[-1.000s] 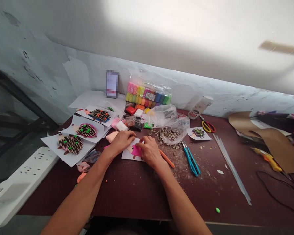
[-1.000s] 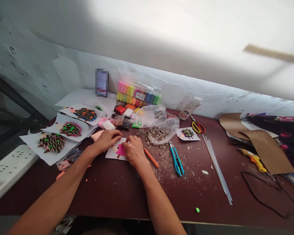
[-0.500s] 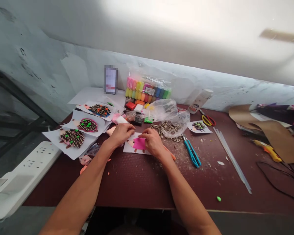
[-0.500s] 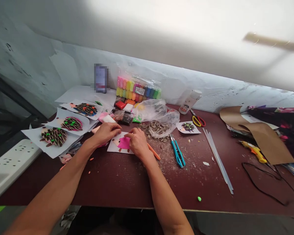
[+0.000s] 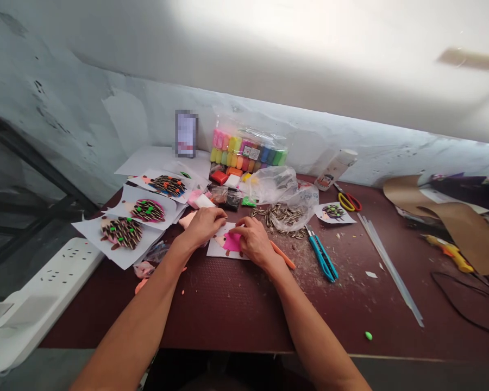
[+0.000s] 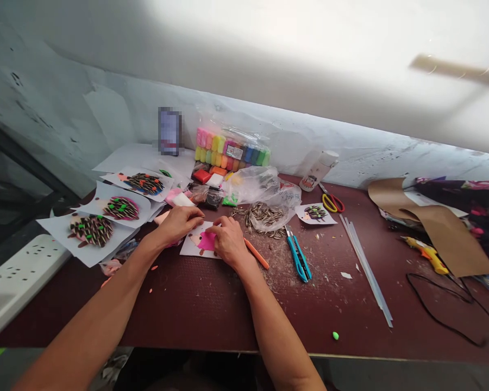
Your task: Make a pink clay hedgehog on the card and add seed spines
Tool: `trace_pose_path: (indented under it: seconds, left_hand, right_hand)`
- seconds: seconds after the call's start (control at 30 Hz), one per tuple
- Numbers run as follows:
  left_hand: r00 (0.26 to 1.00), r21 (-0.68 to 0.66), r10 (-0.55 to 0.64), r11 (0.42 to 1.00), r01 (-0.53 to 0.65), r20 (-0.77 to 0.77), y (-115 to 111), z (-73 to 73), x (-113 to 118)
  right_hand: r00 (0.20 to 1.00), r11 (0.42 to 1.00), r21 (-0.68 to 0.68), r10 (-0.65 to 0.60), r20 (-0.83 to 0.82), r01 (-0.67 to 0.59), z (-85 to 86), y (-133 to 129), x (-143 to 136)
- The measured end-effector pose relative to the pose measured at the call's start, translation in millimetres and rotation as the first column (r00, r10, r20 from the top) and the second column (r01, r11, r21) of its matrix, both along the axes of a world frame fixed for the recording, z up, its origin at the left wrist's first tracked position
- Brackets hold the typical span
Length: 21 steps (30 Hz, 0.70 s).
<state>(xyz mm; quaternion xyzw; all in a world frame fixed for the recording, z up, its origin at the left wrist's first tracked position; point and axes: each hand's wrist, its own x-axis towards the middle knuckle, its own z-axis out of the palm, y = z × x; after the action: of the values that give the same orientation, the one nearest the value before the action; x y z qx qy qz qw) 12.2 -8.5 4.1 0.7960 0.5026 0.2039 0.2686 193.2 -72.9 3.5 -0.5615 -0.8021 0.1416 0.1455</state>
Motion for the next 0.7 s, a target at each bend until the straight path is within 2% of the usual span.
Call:
trace_pose_path:
  seconds: [0.2,0.4,0.7]
  left_hand:
    - [1.000,-0.016,0.003,1.000,-0.003,0.006,1,-0.9,0]
    - [1.000,-0.041,0.004,0.999,-0.004,-0.007,3,0.1,0]
    - [1.000,-0.033,0.008,0.999,-0.008,-0.003,3,0.7,-1]
  right_hand:
    - [1.000,0.999,0.036,0.013,-0.019,-0.012,-4.7,0,0]
    - [0.988,0.985,0.108,-0.123,-0.091,0.133,-4.9,7,16]
    - [0.995,1.000,0.004,-0.030,0.099,0.030,2.8,4,11]
